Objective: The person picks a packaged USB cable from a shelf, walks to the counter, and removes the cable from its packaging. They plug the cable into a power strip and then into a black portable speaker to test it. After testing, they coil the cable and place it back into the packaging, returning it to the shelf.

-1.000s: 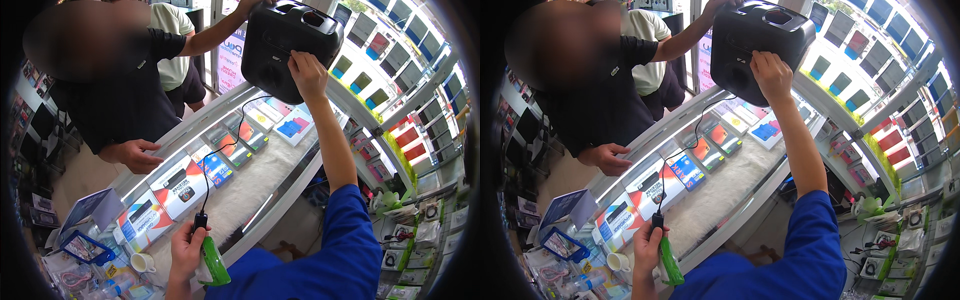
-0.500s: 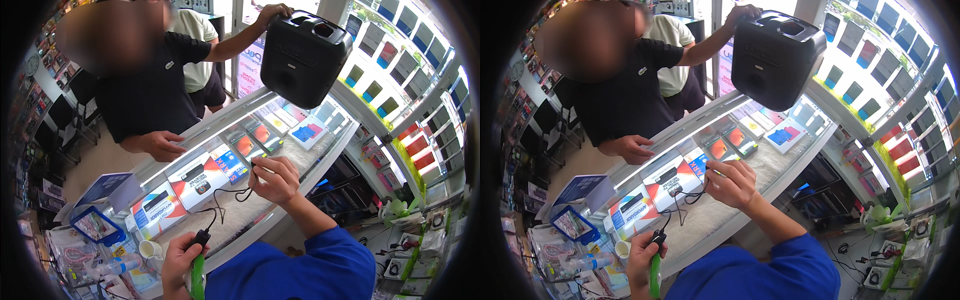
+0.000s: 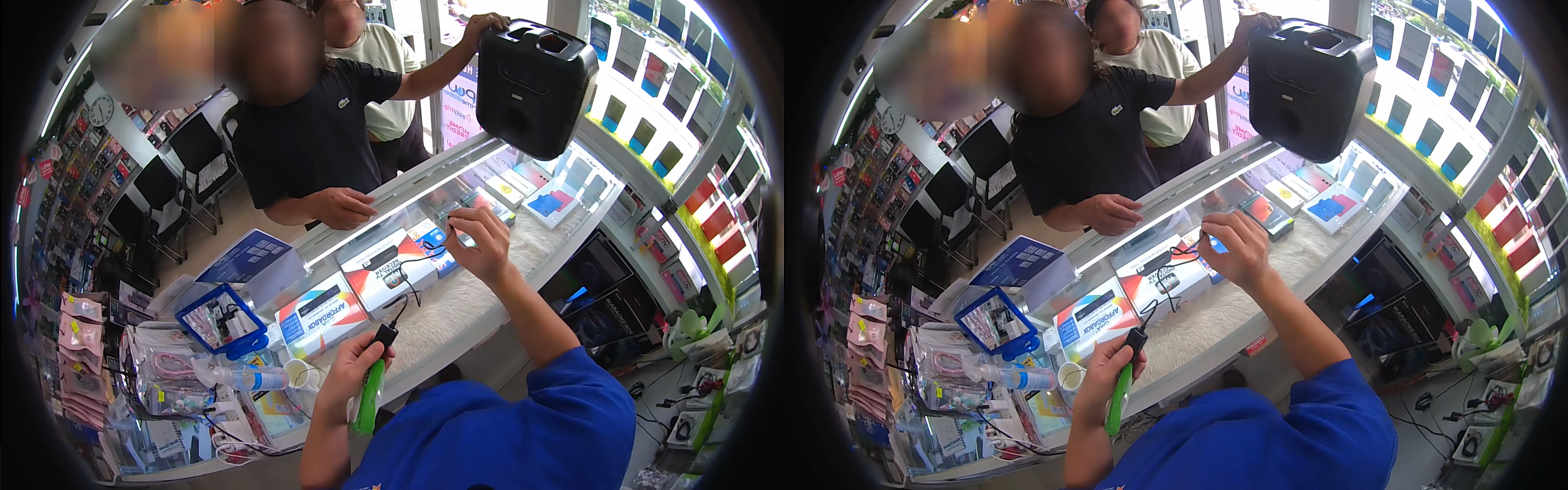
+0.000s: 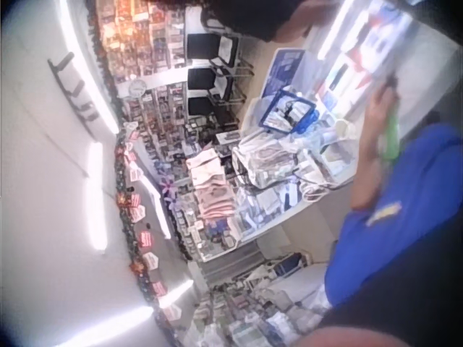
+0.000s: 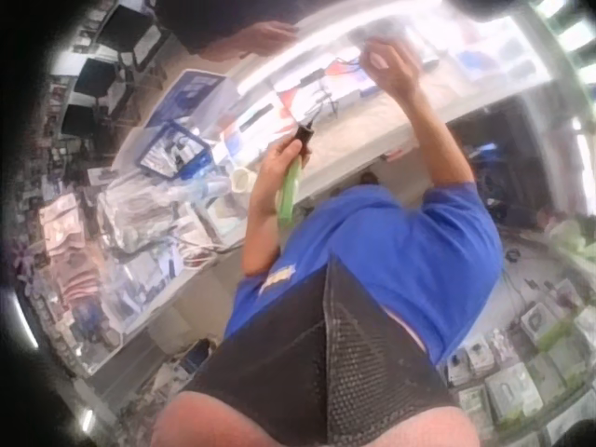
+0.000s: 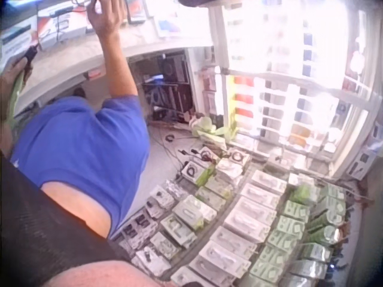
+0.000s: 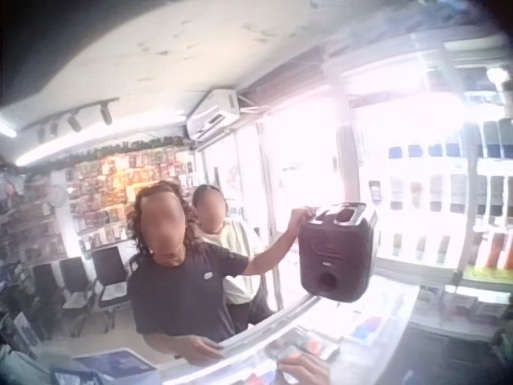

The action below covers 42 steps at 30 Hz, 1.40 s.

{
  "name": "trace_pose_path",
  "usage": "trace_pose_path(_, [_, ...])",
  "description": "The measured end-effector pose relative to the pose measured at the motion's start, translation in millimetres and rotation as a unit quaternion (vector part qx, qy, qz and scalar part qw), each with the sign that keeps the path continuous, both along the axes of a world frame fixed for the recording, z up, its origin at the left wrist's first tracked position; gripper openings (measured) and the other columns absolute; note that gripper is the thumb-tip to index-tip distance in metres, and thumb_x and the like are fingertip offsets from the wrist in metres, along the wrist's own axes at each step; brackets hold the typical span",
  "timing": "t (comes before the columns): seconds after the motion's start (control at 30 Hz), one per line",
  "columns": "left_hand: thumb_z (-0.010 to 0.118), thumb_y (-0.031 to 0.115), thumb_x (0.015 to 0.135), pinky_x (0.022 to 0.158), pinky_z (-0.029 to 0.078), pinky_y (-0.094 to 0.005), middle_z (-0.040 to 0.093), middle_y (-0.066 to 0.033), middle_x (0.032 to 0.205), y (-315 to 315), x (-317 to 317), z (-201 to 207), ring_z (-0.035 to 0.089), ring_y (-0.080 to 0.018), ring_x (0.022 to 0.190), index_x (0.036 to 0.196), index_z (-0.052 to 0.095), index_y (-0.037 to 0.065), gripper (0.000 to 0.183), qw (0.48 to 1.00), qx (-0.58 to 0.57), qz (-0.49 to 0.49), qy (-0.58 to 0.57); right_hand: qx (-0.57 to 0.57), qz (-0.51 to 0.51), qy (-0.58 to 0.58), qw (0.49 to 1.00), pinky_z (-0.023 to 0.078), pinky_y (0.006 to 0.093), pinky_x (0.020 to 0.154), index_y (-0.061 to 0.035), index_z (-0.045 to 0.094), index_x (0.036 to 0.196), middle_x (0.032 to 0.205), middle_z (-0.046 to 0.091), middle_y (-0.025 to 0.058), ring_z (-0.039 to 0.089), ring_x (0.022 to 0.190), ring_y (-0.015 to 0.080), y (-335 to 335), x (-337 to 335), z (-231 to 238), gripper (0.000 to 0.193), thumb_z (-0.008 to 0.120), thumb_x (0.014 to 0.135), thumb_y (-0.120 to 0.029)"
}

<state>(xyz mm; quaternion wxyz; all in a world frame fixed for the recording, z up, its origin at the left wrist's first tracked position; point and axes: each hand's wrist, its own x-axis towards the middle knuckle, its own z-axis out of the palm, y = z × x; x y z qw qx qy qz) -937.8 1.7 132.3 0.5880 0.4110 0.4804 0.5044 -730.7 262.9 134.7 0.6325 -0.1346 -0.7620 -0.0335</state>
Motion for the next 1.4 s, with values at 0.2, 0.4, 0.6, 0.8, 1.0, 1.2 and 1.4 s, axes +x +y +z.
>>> trace_pose_path(0.2, [0.06, 0.036, 0.107, 0.063, 0.044, -0.0251, 0.065, -0.0057, 0.077, 18, -9, -2, 0.059, -0.0106, 0.068, 0.1, 0.067, 0.0, 0.037, 0.999, -0.008, 0.035, -0.03, -0.015, 0.042, -0.043, 0.998, 0.056, 0.0342, 0.065, -0.0072, 0.07, 0.093, 0.089, 0.07, 0.004, 0.07, 0.077, 0.0225, -8, -31, -2, 0.026, 0.08, 0.072, 0.003])
trace_pose_path(0.4, [0.054, 0.045, 0.109, 0.043, 0.033, -0.0232, 0.058, -0.0055, 0.069, 37, -21, -16, 0.046, -0.0094, 0.048, 0.091, 0.06, 0.005, 0.045, 0.986, -0.046, 0.04, -0.155, -0.174, 0.095, -0.095, 0.976, 0.056, 0.0383, 0.072, -0.0081, 0.07, 0.103, 0.089, 0.069, 0.0078, 0.07, 0.081, 0.0263, -6, -52, -21, 0.016, 0.076, 0.089, -0.006])
trace_pose_path(0.6, [0.055, 0.049, 0.107, 0.042, 0.03, -0.0232, 0.055, -0.0053, 0.068, 33, -32, -41, 0.034, -0.0079, 0.042, 0.091, 0.058, 0.005, 0.047, 0.967, -0.039, 0.02, -0.252, -0.398, 0.163, -0.107, 0.896, 0.053, 0.0267, 0.068, -0.0014, 0.074, 0.113, 0.089, 0.074, 0.005, 0.067, 0.077, 0.01, 6, -48, -41, 0.019, 0.074, 0.095, -0.007])
trace_pose_path(0.8, [0.052, 0.049, 0.109, 0.042, 0.032, -0.0275, 0.057, -0.0084, 0.07, 38, -41, -56, 0.033, -0.0104, 0.038, 0.1, 0.061, 0.005, 0.046, 0.95, -0.004, -0.029, -0.311, -0.543, 0.333, 0.038, 0.77, 0.053, 0.0239, 0.07, 0.0053, 0.072, 0.111, 0.093, 0.072, 0.0073, 0.067, 0.082, 0.0096, 14, -42, -37, 0.017, 0.074, 0.094, 0.0])
trace_pose_path(1.0, [0.053, 0.048, 0.109, 0.041, 0.031, -0.027, 0.057, -0.0092, 0.07, 37, -41, -58, 0.033, -0.0103, 0.037, 0.099, 0.061, 0.005, 0.045, 0.953, -0.017, -0.008, -0.304, -0.567, 0.405, 0.064, 0.714, 0.054, 0.0273, 0.079, 0.0061, 0.073, 0.118, 0.099, 0.073, 0.0093, 0.068, 0.088, 0.0119, 14, -36, -27, 0.024, 0.075, 0.095, -0.003])
trace_pose_path(1.2, [0.054, 0.047, 0.108, 0.041, 0.031, -0.0261, 0.057, -0.0086, 0.068, 37, -37, -55, 0.033, -0.0099, 0.037, 0.098, 0.061, 0.004, 0.045, 0.951, -0.029, 0.003, -0.307, -0.517, 0.371, 0.101, 0.765, 0.055, 0.0284, 0.089, 0.0055, 0.072, 0.121, 0.107, 0.074, 0.0083, 0.069, 0.1, 0.0131, 26, -28, -27, 0.024, 0.072, 0.1, -0.007])
trace_pose_path(1.4, [0.052, 0.046, 0.11, 0.042, 0.033, -0.0277, 0.054, -0.0093, 0.066, 36, -17, -34, 0.036, -0.0112, 0.039, 0.099, 0.063, 0.004, 0.045, 0.968, -0.071, 0.065, -0.231, -0.528, 0.334, 0.265, 0.734, 0.057, 0.0347, 0.09, 0.0033, 0.067, 0.127, 0.102, 0.073, 0.0076, 0.07, 0.094, 0.0165, 121, 17, 18, 0.029, 0.066, 0.106, -0.016])
